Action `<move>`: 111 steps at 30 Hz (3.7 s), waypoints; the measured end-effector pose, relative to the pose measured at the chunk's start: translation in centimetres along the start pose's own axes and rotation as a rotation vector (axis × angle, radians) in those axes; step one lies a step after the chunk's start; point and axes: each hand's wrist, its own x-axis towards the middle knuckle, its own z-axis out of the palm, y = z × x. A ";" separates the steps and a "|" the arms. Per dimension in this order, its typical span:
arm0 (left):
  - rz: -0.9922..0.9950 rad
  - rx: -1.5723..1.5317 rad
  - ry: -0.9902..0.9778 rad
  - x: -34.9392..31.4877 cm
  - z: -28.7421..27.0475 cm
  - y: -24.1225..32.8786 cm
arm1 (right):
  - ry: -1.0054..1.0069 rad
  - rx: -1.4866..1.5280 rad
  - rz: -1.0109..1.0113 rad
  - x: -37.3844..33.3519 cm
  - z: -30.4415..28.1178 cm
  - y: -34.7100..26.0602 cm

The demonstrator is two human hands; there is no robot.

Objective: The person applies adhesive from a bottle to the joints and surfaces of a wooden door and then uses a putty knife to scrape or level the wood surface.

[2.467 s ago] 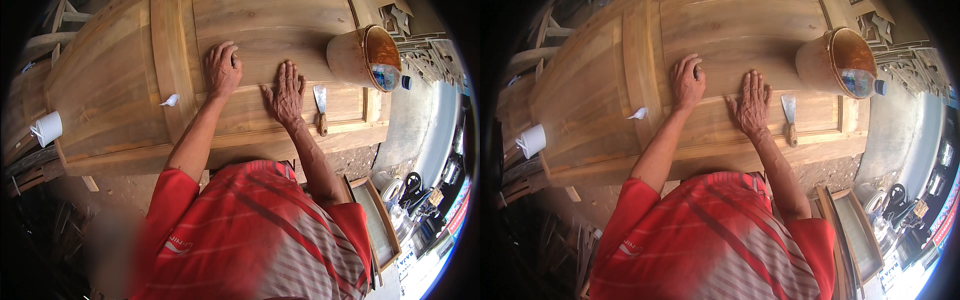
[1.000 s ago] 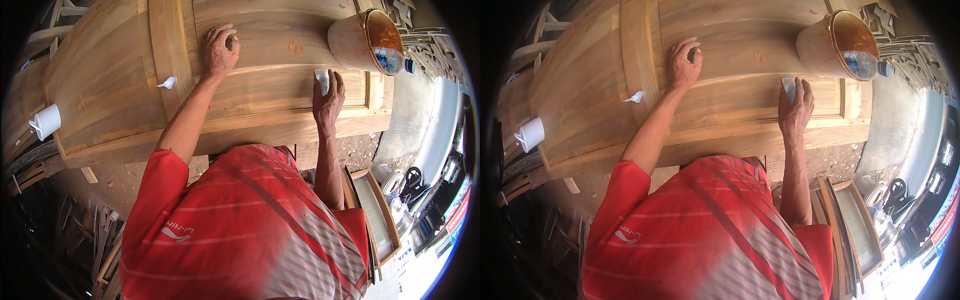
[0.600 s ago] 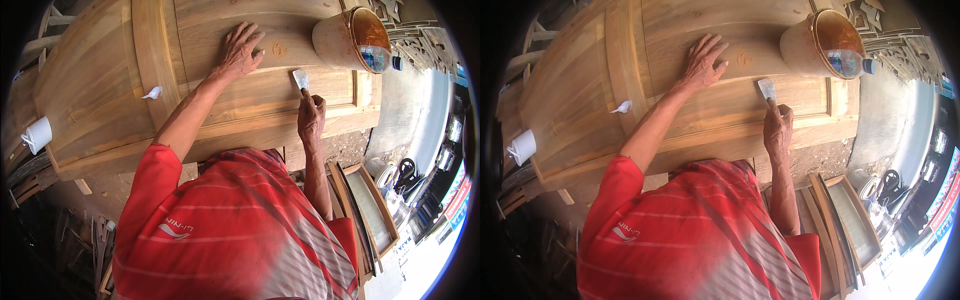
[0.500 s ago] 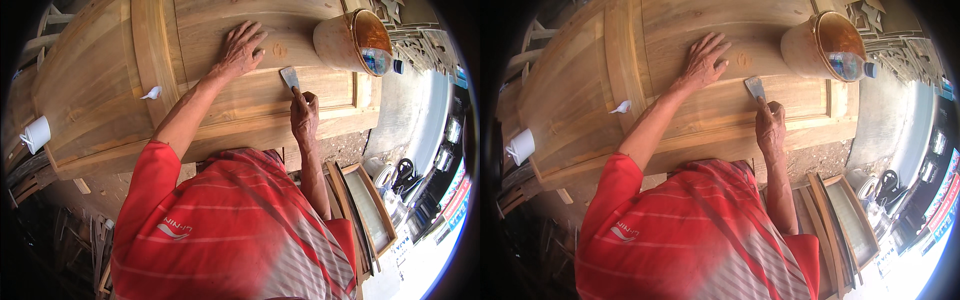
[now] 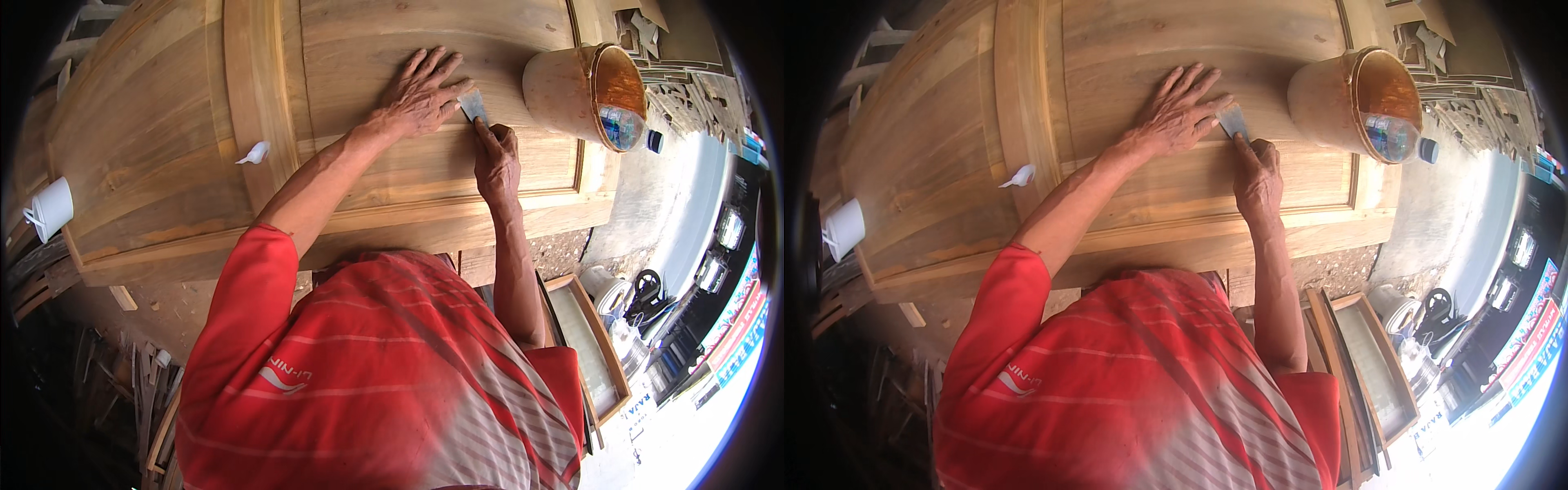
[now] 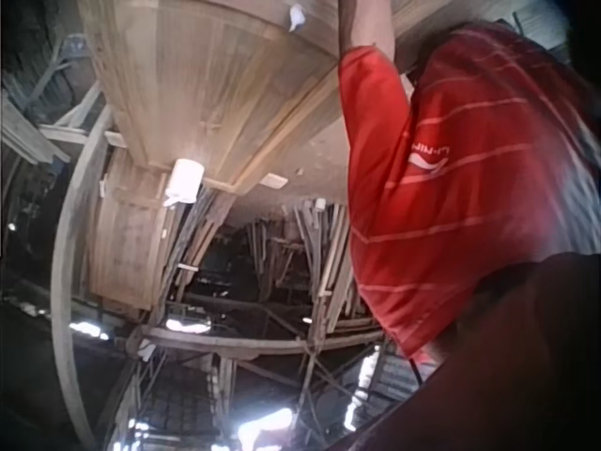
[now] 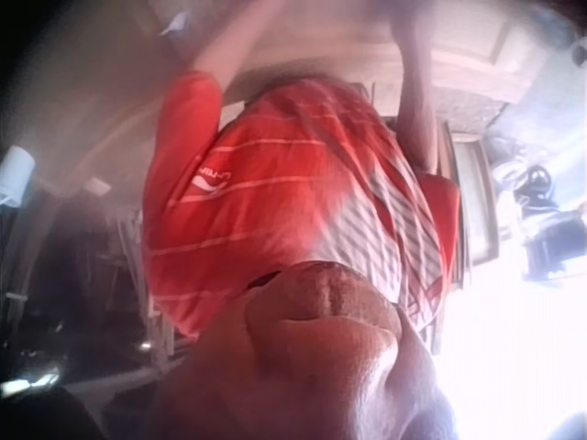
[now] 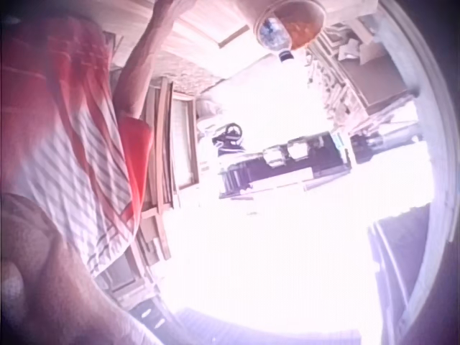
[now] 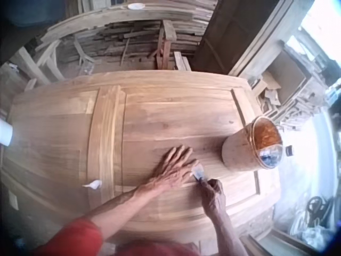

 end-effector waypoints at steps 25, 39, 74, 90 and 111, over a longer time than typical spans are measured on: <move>-0.565 -0.025 0.255 -29.5 -3.4 10.4 | -0.201 0.276 -0.374 -7.0 2.9 -7.1; -0.517 0.038 0.258 -29.8 -1.8 9.5 | -0.187 0.189 -0.354 -8.6 4.3 -9.2; -0.536 0.030 0.314 -29.4 -1.8 9.6 | 0.146 0.024 -0.227 -10.1 4.9 -7.6; -0.566 0.020 0.356 -29.4 -1.9 9.6 | -0.160 -0.064 -0.496 -10.7 7.1 -13.4; -0.576 -0.029 0.403 -29.2 -2.2 9.7 | -0.251 -0.226 -0.640 -9.3 5.3 -12.6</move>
